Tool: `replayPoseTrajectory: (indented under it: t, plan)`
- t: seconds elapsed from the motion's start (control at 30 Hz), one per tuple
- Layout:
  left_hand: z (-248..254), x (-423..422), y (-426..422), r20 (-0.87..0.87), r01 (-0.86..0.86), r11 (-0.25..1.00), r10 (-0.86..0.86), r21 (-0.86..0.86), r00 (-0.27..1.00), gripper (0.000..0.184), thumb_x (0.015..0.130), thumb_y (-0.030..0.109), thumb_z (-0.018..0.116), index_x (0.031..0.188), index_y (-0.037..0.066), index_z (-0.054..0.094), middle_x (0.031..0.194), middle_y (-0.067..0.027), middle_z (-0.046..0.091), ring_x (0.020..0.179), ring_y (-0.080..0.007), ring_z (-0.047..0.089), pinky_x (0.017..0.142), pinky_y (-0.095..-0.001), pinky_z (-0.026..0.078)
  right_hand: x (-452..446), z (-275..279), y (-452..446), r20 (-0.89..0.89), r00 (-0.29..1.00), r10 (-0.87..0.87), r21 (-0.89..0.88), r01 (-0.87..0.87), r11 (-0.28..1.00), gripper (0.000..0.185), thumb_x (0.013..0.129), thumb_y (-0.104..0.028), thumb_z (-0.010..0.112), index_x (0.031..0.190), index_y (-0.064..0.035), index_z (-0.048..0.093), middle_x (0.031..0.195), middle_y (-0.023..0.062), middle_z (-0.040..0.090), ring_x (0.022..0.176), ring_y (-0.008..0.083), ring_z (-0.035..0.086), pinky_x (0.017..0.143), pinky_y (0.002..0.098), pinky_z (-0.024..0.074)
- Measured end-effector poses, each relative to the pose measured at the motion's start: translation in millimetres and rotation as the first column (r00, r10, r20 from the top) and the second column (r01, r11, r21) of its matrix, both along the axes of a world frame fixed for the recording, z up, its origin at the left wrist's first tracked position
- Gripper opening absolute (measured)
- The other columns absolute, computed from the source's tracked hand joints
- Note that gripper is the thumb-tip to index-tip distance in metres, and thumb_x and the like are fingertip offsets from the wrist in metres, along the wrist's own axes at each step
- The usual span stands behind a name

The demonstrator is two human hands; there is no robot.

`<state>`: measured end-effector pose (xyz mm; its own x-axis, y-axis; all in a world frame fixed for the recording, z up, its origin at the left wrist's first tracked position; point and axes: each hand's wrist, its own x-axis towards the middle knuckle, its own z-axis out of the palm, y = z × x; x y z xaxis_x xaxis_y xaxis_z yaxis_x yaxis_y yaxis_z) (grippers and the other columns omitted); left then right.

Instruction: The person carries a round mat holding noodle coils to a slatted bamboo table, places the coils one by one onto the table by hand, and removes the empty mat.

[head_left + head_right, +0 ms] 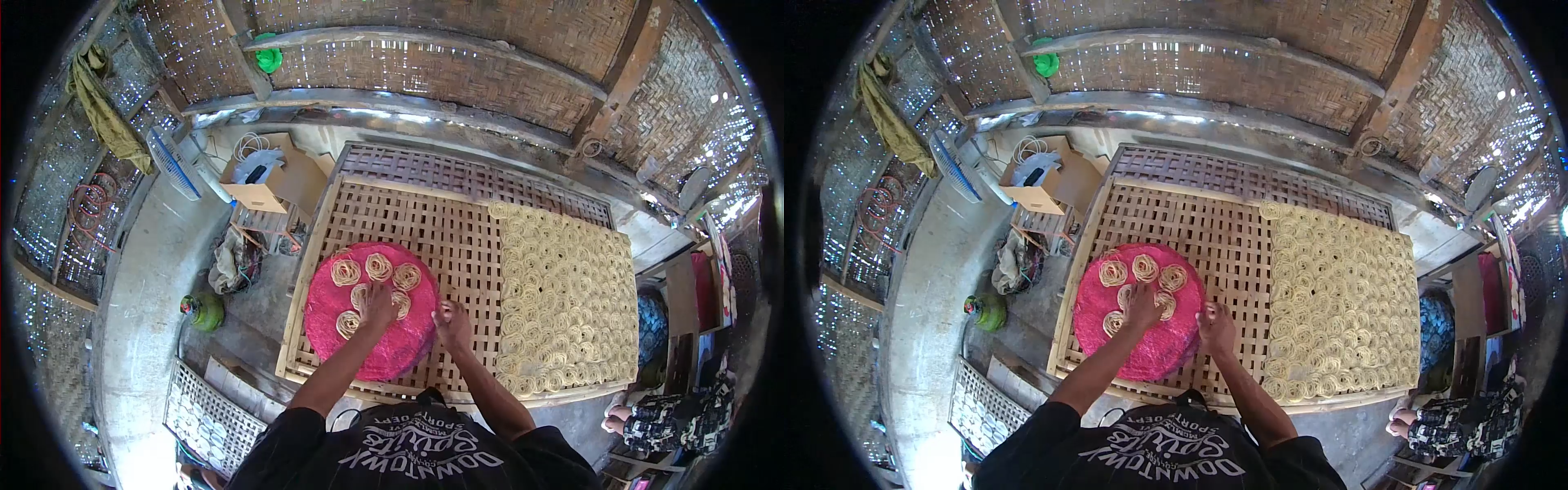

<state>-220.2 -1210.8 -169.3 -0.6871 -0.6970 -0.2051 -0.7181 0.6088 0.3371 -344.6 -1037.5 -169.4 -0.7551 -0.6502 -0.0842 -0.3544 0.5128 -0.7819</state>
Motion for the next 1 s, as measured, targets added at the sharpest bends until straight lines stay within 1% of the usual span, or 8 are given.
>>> replayPoseTrajectory:
  t: [0.23, 0.33, 0.43, 0.53, 0.63, 0.73, 0.93, 1.0]
  plan:
    - [-22, -11, 14, -0.144, -0.195, 0.976, 0.209, 0.101, 0.967, 0.033, 0.074, 0.012, 0.070, 0.105, 0.007, 0.061, 0.098, -0.0169, 0.067, 0.097, -0.0355, 0.062, 0.088, -0.0488, 0.047, 6, -3, -10, 0.108, 0.984, 0.142, -0.092, -0.132, 0.987, 0.036, 0.085, -0.022, 0.071, 0.114, -0.0016, 0.062, 0.109, 0.0154, 0.068, 0.096, 0.0255, 0.066, 0.082, 0.0369, 0.0529]
    - [-27, -9, 30, -0.350, -0.137, 0.991, 0.131, 0.007, 0.927, 0.027, 0.074, 0.008, 0.067, 0.101, 0.009, 0.063, 0.100, -0.0152, 0.066, 0.092, -0.0357, 0.064, 0.083, -0.0485, 0.049, -5, -14, -13, -0.419, 0.885, 0.203, -0.072, -0.255, 0.964, 0.032, 0.085, -0.021, 0.072, 0.109, -0.0028, 0.064, 0.102, 0.0139, 0.069, 0.095, 0.0237, 0.066, 0.078, 0.0372, 0.0520]
    - [-7, -3, 49, -0.437, -0.061, 0.992, 0.102, 0.107, 0.894, 0.022, 0.078, 0.009, 0.066, 0.100, 0.007, 0.063, 0.101, -0.0145, 0.064, 0.092, -0.0356, 0.063, 0.083, -0.0467, 0.051, -13, -12, -12, -0.481, 0.864, 0.150, -0.118, -0.233, 0.965, 0.031, 0.085, -0.026, 0.073, 0.105, -0.0034, 0.064, 0.092, 0.0103, 0.068, 0.084, 0.0202, 0.066, 0.071, 0.0352, 0.0512]
    - [10, -1, 66, -0.504, 0.025, 0.996, 0.020, 0.082, 0.864, 0.024, 0.077, 0.005, 0.064, 0.100, 0.011, 0.062, 0.099, -0.0133, 0.063, 0.091, -0.0355, 0.063, 0.077, -0.0479, 0.053, -10, -14, -9, 0.243, 0.946, 0.214, -0.159, -0.179, 0.971, 0.034, 0.091, -0.035, 0.065, 0.096, -0.0014, 0.066, 0.083, 0.0151, 0.069, 0.070, 0.0322, 0.066, 0.063, 0.0401, 0.0520]
    - [8, -5, 81, -0.578, 0.073, 0.993, -0.005, 0.096, 0.816, 0.024, 0.078, 0.006, 0.064, 0.101, 0.010, 0.061, 0.099, -0.0133, 0.062, 0.091, -0.0347, 0.063, 0.076, -0.0473, 0.054, -11, 4, -8, 0.842, 0.536, 0.062, -0.091, 0.027, 0.996, 0.040, 0.093, -0.042, 0.065, 0.090, -0.0027, 0.065, 0.069, 0.0038, 0.061, 0.056, 0.0163, 0.059, 0.052, 0.0331, 0.0501]
    - [18, -12, 99, -0.524, 0.087, 0.986, 0.000, 0.141, 0.851, 0.024, 0.079, 0.007, 0.066, 0.102, 0.010, 0.062, 0.100, -0.0139, 0.062, 0.096, -0.0348, 0.062, 0.080, -0.0458, 0.054, -24, 18, -7, 0.956, 0.294, -0.011, -0.019, 0.100, 0.995, 0.039, 0.095, -0.044, 0.061, 0.087, -0.0065, 0.066, 0.067, 0.0029, 0.060, 0.055, 0.0157, 0.059, 0.049, 0.0332, 0.0496]
    - [27, -30, 109, -0.626, 0.387, 0.915, -0.370, -0.116, 0.687, 0.024, 0.079, 0.010, 0.070, 0.101, 0.007, 0.062, 0.106, -0.0129, 0.061, 0.102, -0.0342, 0.060, 0.088, -0.0448, 0.051, -54, 3, 5, 0.946, 0.313, 0.088, -0.104, 0.034, 0.994, 0.026, 0.093, -0.026, 0.065, 0.099, -0.0008, 0.068, 0.082, 0.0068, 0.067, 0.065, 0.0161, 0.065, 0.055, 0.0333, 0.0538]
    - [25, -29, 106, -0.672, 0.332, 0.937, -0.315, -0.109, 0.670, 0.030, 0.077, 0.011, 0.072, 0.105, 0.007, 0.062, 0.109, -0.0121, 0.061, 0.102, -0.0334, 0.060, 0.090, -0.0452, 0.050, -68, 8, 5, 0.917, 0.396, 0.047, -0.076, 0.059, 0.995, 0.026, 0.092, -0.021, 0.066, 0.104, 0.0015, 0.067, 0.087, 0.0083, 0.069, 0.071, 0.0180, 0.067, 0.058, 0.0347, 0.0556]
